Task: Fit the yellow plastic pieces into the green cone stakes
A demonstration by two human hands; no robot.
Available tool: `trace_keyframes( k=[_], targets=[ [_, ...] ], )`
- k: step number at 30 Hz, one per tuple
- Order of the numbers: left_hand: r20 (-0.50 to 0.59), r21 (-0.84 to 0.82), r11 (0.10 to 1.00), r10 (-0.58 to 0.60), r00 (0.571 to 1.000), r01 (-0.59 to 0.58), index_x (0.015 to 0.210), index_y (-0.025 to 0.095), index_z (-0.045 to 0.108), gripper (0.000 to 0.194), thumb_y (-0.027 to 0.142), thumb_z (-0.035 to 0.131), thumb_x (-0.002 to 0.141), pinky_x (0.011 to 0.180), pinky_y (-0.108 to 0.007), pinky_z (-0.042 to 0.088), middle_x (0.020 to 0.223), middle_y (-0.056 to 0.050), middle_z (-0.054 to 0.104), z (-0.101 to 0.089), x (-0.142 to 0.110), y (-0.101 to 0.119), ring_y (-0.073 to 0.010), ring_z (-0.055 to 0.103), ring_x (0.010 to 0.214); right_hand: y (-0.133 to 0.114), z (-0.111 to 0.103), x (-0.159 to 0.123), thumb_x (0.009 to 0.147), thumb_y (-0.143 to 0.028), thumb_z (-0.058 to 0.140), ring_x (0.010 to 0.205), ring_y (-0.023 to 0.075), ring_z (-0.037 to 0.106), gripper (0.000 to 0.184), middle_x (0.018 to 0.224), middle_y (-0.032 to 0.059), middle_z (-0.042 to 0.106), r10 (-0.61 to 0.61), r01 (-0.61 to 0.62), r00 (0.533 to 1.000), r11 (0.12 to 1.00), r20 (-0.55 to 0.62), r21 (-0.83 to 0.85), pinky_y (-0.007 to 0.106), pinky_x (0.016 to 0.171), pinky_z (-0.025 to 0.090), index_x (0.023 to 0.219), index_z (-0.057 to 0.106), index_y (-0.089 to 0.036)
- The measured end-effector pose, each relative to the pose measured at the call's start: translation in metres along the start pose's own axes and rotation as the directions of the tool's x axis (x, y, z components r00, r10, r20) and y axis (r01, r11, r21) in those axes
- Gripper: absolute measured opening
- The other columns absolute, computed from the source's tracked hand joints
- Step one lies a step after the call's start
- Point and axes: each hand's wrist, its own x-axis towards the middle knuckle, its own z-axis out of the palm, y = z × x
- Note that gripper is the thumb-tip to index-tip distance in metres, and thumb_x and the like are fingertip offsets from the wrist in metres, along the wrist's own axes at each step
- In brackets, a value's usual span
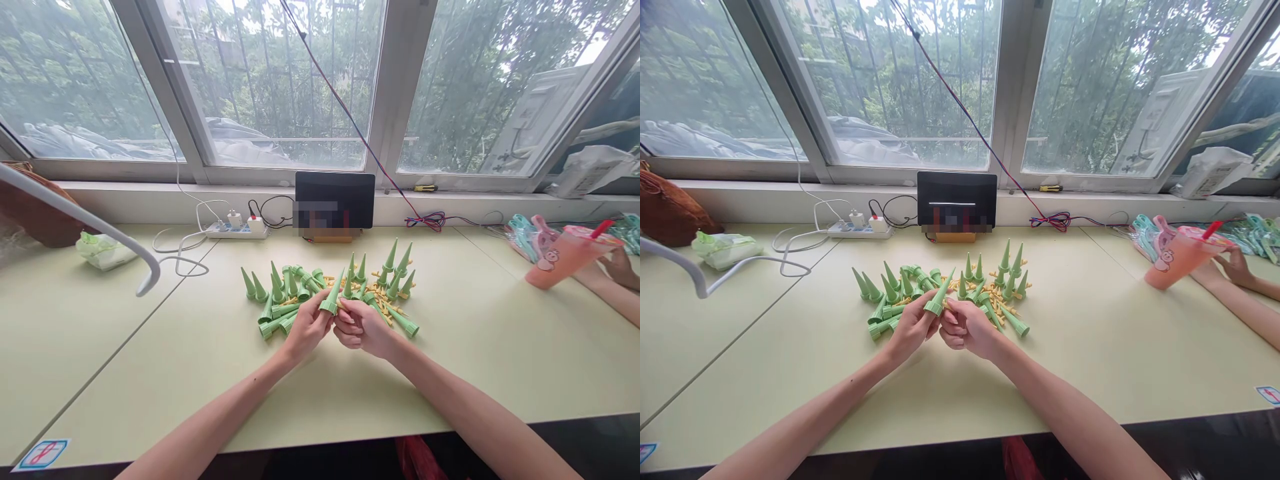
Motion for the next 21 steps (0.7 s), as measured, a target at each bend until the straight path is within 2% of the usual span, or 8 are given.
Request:
trace_keyframes(
  k=[4,8,11,16,21],
  targets=[
    [-0.044,-0.021,1.000,-0.007,0.999,0.006,0.138,0.013,0.047,0.053,0.025,0.053,0.086,0.040,-0.018,0.027,0.059,0.007,0.046,-0.0023,0.0003,-0.0052,-0.0046,0.034,0.041,-0.0013,-0.0003,-0.0010,0.096,-0.042,0.048,0.041,0.0081,0.025,0.042,0.046,-0.0072,0.026,0.041,-0.041,0.999,0.997,-0.002,0.064,0.021,0.039,0.017,0.060,0.041,-0.019],
    [-0.047,-0.022,1.000,-0.011,0.999,0.010,0.144,0.015,0.044,0.062,0.016,0.052,0.082,0.042,-0.018,0.028,0.061,0.007,0.045,-0.0029,-0.0005,-0.0055,-0.0040,0.033,0.042,-0.0002,0.0002,-0.0005,0.096,-0.042,0.049,0.041,0.0080,0.027,0.042,0.048,-0.0071,0.027,0.030,-0.029,0.999,0.998,-0.023,0.049,0.021,0.040,0.017,0.062,0.042,-0.019],
    [-0.044,-0.027,1.000,-0.010,0.999,0.009,0.146,0.017,0.043,0.066,0.014,0.051,0.080,0.043,-0.019,0.028,0.062,0.007,0.046,-0.0028,-0.0014,-0.0044,-0.0035,0.031,0.042,0.0013,0.0018,0.0003,0.095,-0.044,0.051,0.041,0.0076,0.026,0.044,0.048,-0.0075,0.026,-0.014,0.013,0.998,1.000,-0.056,-0.005,0.021,0.040,0.016,0.061,0.042,-0.019],
    [-0.041,0.006,1.000,0.002,0.999,-0.002,0.144,0.017,0.047,0.068,0.010,0.049,0.077,0.048,-0.019,0.028,0.049,0.012,0.028,-0.0046,-0.0022,-0.0069,-0.0049,0.027,0.043,0.0025,0.0046,0.0002,0.095,-0.048,0.053,0.041,0.0071,0.025,0.046,0.049,-0.0079,0.027,-0.059,0.052,0.994,0.996,-0.088,-0.076,0.021,0.040,0.014,0.061,0.040,-0.019],
    [-0.027,-0.020,1.000,-0.023,0.999,0.022,0.144,0.015,0.049,0.065,0.013,0.049,0.079,0.045,-0.020,0.024,0.048,0.011,0.031,-0.0047,-0.0021,-0.0063,-0.0061,0.026,0.043,0.0038,0.0072,0.0004,0.094,-0.054,0.053,0.042,0.0069,0.023,0.048,0.050,-0.0082,0.027,-0.085,0.068,0.990,0.987,-0.116,-0.143,0.021,0.040,0.015,0.063,0.040,-0.020]
  ],
)
